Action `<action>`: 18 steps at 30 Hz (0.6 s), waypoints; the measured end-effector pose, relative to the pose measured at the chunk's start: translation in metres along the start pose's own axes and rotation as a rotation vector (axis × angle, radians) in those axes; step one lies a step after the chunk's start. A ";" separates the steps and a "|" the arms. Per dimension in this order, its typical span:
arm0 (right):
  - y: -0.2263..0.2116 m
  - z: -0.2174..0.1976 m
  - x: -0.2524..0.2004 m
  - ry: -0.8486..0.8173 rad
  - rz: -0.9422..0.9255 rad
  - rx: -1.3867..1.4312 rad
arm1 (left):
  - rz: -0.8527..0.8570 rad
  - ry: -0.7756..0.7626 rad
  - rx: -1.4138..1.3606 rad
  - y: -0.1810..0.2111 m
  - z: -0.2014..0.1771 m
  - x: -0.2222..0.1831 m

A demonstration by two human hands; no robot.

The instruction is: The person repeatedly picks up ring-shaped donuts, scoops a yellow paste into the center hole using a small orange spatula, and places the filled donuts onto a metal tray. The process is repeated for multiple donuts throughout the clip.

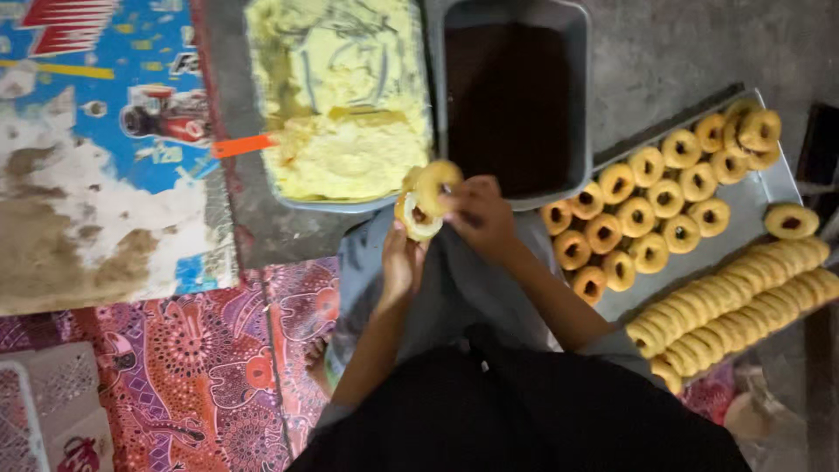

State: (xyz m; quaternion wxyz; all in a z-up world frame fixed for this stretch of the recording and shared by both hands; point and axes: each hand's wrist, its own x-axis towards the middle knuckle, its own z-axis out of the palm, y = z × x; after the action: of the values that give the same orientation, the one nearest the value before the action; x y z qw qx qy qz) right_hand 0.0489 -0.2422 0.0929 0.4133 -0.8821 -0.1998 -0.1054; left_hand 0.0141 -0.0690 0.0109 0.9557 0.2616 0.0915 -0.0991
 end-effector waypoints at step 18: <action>0.119 -0.091 -0.031 0.562 0.742 0.995 | 0.031 -0.126 0.656 -0.107 0.078 0.161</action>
State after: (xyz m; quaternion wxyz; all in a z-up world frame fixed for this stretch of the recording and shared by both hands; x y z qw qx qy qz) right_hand 0.0710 -0.3899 0.0583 0.8149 -0.5362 0.2062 -0.0771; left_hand 0.1535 -0.2225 -0.0108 0.8256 0.5502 -0.0087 -0.1248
